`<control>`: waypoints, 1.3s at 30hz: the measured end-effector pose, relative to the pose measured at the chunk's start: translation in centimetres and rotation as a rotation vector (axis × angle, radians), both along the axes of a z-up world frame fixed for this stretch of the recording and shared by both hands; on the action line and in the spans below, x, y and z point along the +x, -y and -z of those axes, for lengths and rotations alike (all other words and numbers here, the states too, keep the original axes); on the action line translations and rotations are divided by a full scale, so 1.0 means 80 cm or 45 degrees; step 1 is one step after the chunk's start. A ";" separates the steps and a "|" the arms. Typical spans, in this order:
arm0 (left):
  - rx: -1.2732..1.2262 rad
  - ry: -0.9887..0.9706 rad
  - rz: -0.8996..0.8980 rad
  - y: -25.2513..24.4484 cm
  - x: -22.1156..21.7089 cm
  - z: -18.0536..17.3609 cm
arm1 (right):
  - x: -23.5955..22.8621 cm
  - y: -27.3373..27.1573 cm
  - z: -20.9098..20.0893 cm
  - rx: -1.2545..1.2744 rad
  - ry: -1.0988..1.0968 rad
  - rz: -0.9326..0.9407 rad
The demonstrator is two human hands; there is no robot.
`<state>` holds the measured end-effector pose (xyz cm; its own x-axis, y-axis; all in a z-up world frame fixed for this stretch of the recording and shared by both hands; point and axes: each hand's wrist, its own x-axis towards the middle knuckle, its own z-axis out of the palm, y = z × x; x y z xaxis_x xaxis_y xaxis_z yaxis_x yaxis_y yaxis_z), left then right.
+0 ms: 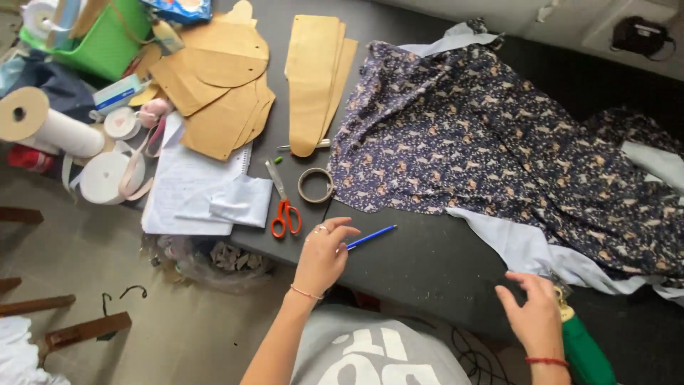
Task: The person sorts through cardboard pattern pieces, then places a pattern on a piece of patterned fabric. They trace the pattern onto the fabric with a pen and then use a rotary cutter to cut the fabric along the traced lines.
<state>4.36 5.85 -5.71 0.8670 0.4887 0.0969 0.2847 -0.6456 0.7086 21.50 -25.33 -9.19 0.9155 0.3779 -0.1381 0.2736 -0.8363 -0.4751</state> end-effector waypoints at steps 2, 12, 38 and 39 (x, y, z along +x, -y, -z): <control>0.117 -0.074 -0.032 -0.017 0.010 0.023 | 0.003 0.022 -0.002 -0.220 0.075 0.189; 0.697 -0.187 -0.126 -0.108 0.024 0.108 | -0.010 0.110 0.058 -0.725 0.252 0.431; 0.720 -0.736 -0.532 -0.100 0.115 0.120 | 0.083 0.086 0.046 -0.376 -0.023 0.954; 0.686 -0.850 -0.491 -0.102 0.119 0.119 | 0.084 0.057 0.031 -0.149 -0.531 1.088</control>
<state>13.87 13.98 -15.27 0.6123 0.7880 -0.0650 0.7870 -0.6153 -0.0449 28.26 -29.86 -11.68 0.7439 -0.4321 -0.5098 -0.6237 -0.7230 -0.2973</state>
